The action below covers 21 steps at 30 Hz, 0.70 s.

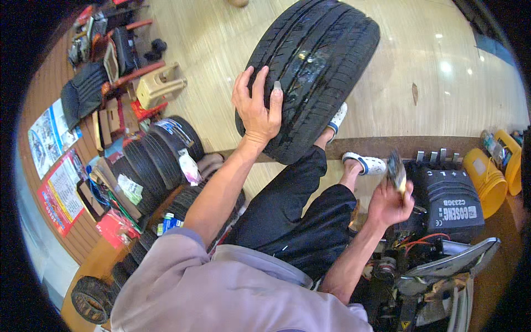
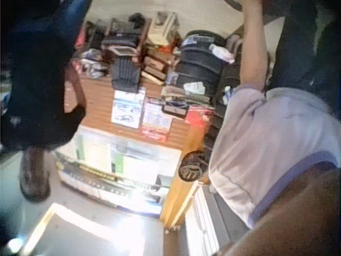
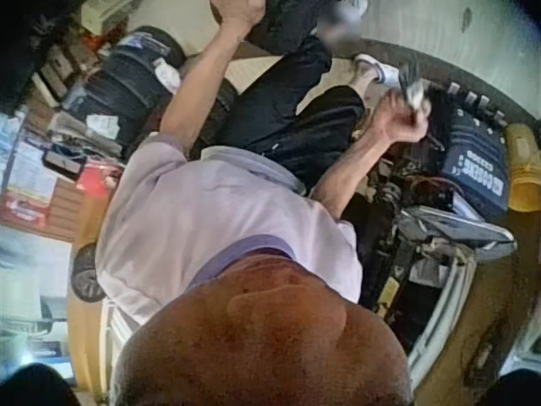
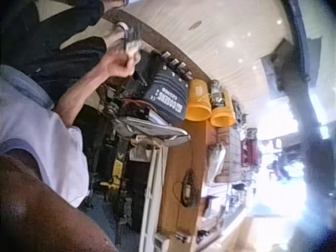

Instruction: The person removes a tire from a white car, rolls it into a garage, and applies a sealant to a puncture using a brush. They then use a tool to insert a plug into the puncture and mount the tire onto a machine.

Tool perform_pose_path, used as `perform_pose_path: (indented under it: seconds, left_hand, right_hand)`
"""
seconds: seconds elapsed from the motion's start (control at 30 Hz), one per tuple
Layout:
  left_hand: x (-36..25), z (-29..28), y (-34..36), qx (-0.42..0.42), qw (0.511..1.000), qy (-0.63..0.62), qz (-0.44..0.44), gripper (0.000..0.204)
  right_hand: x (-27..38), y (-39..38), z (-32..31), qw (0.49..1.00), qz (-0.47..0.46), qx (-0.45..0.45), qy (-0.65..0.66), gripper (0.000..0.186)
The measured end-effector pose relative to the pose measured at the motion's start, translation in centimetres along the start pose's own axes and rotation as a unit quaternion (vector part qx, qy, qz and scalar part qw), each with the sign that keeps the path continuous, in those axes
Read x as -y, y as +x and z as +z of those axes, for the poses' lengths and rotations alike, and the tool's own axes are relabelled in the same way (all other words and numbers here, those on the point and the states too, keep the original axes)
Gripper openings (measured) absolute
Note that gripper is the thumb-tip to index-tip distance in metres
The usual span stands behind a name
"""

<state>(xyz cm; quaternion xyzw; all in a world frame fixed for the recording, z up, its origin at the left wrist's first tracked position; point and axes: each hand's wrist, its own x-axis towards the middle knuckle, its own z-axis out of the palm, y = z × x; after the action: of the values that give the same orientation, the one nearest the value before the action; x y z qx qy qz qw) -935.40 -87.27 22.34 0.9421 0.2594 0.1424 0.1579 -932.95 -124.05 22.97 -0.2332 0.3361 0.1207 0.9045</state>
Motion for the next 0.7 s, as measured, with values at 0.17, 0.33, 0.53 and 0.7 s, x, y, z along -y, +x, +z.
perform_pose_path:
  seconds: [0.17,0.33,0.53,0.7]
  left_hand:
    - [0.5,-1.2,-1.4,-0.005,1.0,-0.01,-0.018,0.045]
    - [0.8,-1.1,-2.7,-0.027,0.999,-0.035,-0.017,0.042]
    - [1.7,-1.4,-3.1,-0.037,0.998,-0.05,-0.021,0.041]
    - [2.2,-1.3,-3.2,-0.042,0.997,-0.056,-0.024,0.04]
  right_hand:
    - [-7.7,5.0,10.5,0.979,0.008,0.111,-0.168,0.033]
    - [-12.9,5.9,16.2,0.914,-0.049,0.099,-0.39,0.027]
    - [-11.7,4.6,12.3,0.791,-0.159,0.188,-0.56,0.022]
    - [-11.3,1.9,12.6,0.811,-0.205,0.168,-0.522,0.024]
